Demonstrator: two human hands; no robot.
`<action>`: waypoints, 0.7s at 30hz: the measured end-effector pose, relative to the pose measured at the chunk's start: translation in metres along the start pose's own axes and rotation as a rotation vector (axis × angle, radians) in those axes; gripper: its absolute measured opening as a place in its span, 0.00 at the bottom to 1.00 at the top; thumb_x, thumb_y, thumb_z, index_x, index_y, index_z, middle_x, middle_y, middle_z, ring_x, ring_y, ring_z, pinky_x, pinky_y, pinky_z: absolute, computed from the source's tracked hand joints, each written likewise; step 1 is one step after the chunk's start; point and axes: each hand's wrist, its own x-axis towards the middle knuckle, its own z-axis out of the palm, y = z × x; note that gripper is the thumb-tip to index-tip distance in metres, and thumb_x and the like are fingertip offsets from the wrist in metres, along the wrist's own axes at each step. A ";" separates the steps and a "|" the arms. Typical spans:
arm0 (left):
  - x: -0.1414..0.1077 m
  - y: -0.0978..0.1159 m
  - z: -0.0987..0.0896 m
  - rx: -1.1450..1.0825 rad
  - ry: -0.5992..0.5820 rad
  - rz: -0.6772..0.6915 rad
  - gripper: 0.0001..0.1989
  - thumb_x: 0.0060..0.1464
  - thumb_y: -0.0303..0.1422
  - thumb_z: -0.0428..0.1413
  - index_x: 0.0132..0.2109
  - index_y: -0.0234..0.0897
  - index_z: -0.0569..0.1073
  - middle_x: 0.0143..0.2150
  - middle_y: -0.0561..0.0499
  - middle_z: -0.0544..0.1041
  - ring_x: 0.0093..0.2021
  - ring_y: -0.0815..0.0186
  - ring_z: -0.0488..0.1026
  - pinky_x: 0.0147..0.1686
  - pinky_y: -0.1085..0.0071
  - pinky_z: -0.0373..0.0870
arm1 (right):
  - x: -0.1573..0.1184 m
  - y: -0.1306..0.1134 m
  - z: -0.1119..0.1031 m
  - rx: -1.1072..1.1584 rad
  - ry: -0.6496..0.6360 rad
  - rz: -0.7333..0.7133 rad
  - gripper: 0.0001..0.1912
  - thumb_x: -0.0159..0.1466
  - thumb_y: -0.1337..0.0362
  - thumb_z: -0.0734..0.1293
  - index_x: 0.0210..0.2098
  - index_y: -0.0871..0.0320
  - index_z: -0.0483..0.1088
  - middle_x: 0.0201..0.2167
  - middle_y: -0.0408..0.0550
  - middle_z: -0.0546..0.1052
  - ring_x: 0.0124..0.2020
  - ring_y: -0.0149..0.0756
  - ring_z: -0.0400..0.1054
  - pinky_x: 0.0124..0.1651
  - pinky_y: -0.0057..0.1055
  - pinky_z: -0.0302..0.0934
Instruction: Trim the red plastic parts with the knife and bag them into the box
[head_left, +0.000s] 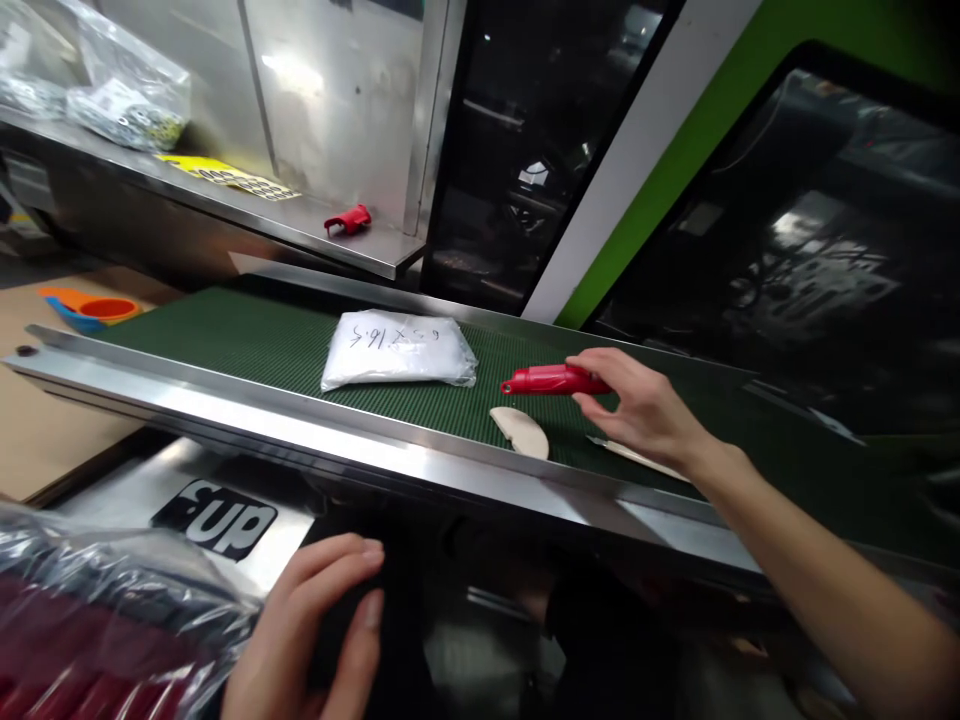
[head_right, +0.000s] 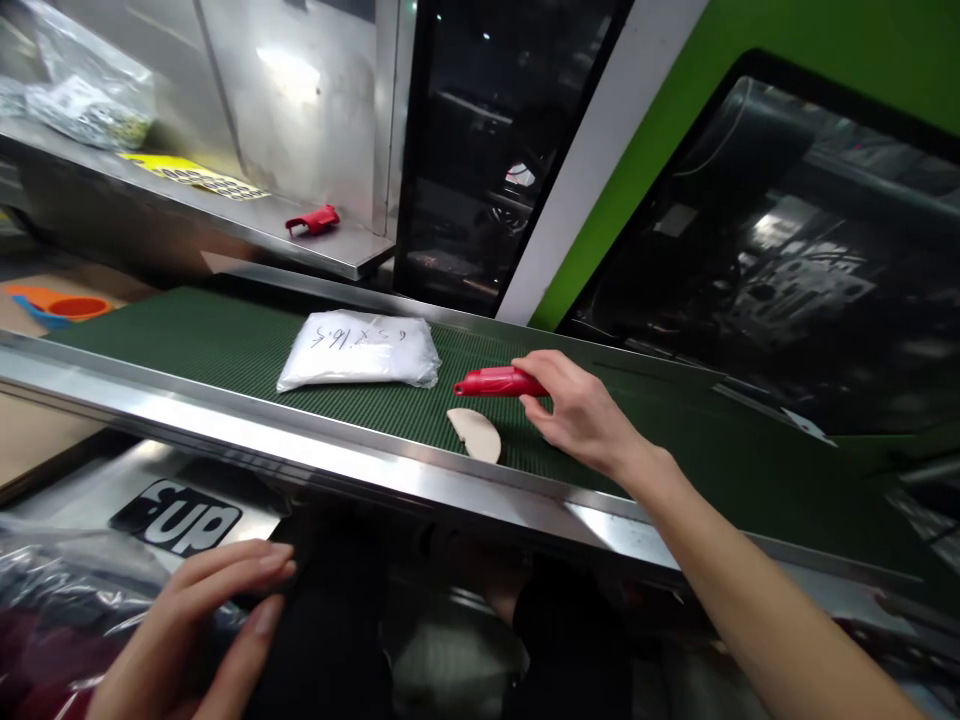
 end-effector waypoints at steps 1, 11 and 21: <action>0.002 0.007 0.004 -0.067 -0.021 -0.063 0.13 0.60 0.27 0.53 0.51 0.45 0.71 0.48 0.49 0.72 0.48 0.62 0.72 0.49 0.67 0.71 | -0.004 -0.018 -0.005 0.018 0.051 -0.029 0.19 0.65 0.70 0.63 0.55 0.58 0.65 0.51 0.54 0.71 0.51 0.42 0.68 0.55 0.40 0.64; -0.007 0.031 0.022 -0.892 -0.174 -0.759 0.12 0.56 0.35 0.62 0.48 0.41 0.76 0.44 0.49 0.79 0.35 0.68 0.76 0.40 0.76 0.75 | -0.098 -0.131 0.008 0.290 0.018 -0.104 0.38 0.63 0.76 0.65 0.68 0.50 0.52 0.58 0.50 0.66 0.56 0.40 0.66 0.57 0.33 0.65; -0.032 0.025 0.012 -0.806 -0.183 -0.829 0.13 0.54 0.34 0.64 0.47 0.43 0.76 0.48 0.48 0.79 0.44 0.62 0.77 0.43 0.74 0.76 | -0.125 -0.129 0.030 0.556 0.041 0.150 0.19 0.63 0.74 0.67 0.51 0.50 0.71 0.48 0.49 0.73 0.47 0.38 0.72 0.46 0.33 0.71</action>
